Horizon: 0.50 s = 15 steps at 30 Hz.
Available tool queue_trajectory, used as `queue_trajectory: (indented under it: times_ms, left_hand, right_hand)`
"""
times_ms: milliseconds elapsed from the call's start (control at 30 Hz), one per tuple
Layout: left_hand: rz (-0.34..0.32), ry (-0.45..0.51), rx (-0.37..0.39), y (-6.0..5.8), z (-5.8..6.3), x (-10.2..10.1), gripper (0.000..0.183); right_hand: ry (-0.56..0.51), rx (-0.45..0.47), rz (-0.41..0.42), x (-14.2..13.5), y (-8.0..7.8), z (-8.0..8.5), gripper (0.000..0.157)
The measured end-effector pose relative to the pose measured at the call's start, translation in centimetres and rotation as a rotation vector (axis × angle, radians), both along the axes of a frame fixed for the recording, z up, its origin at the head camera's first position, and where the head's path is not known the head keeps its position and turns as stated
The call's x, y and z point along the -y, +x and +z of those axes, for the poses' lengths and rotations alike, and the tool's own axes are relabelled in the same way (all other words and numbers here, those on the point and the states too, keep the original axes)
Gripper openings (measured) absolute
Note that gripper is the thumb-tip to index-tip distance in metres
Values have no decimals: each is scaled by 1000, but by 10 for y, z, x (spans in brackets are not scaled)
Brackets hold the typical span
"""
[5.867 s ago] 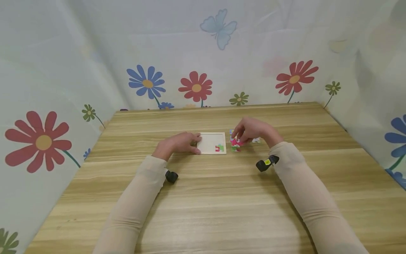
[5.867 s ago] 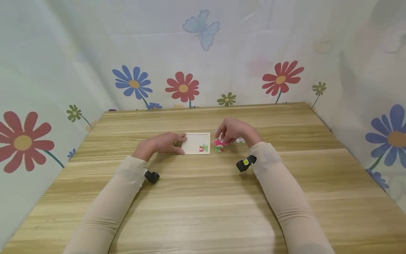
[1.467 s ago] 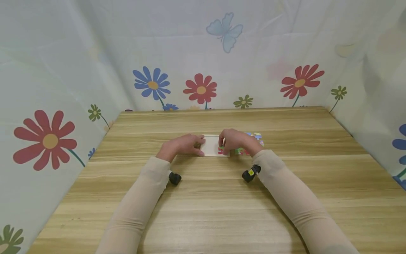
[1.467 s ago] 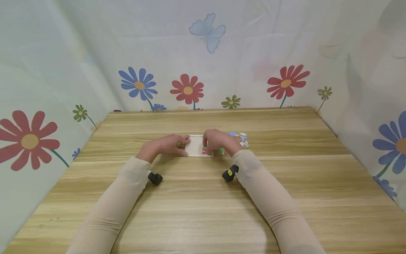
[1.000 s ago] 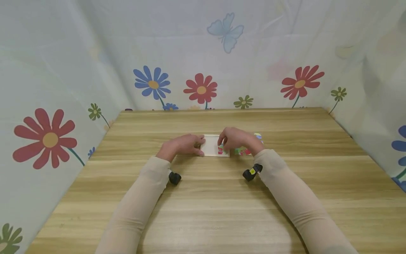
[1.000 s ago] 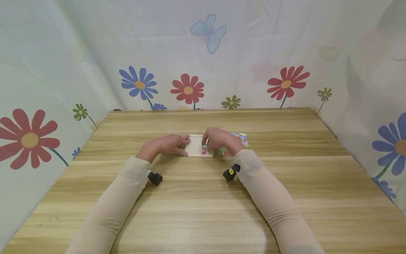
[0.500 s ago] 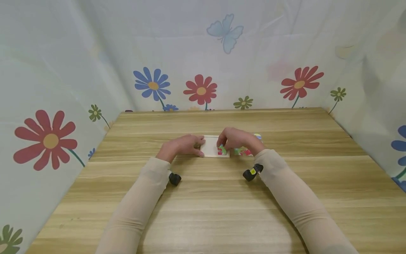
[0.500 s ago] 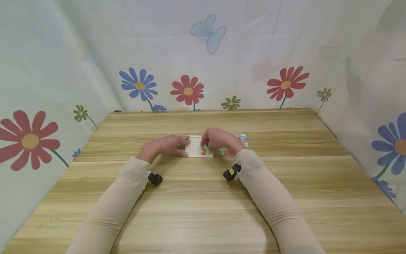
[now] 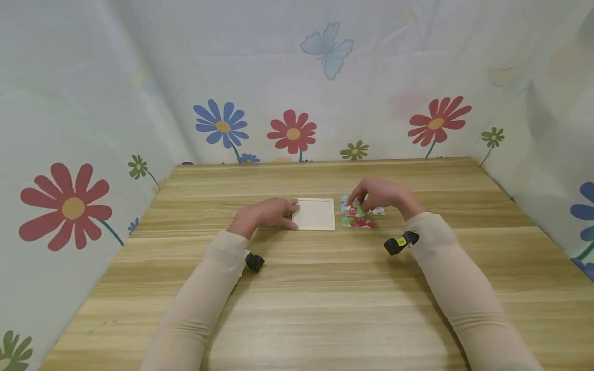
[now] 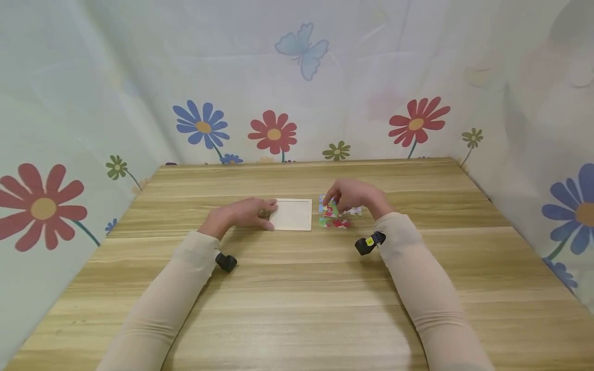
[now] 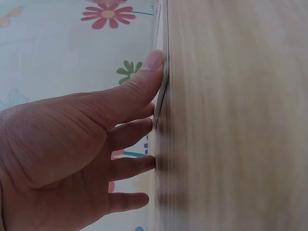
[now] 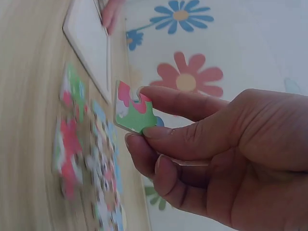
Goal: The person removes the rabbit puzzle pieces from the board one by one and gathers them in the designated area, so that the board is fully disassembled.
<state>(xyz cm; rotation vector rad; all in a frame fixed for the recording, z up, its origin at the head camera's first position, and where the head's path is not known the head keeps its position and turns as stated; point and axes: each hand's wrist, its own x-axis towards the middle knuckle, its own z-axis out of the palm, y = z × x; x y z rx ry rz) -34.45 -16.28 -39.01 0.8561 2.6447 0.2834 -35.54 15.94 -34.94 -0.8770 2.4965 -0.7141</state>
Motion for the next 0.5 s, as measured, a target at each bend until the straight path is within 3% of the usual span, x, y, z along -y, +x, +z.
queue_trajectory:
  times_ms: [267, 500]
  left_hand:
    - [26, 21, 1, -1, 2, 2, 76]
    - [6, 22, 15, 1, 2, 0, 74]
  right_hand:
    - [61, 28, -86, -44, 2, 7, 40]
    - [69, 92, -115, -55, 4, 1, 36]
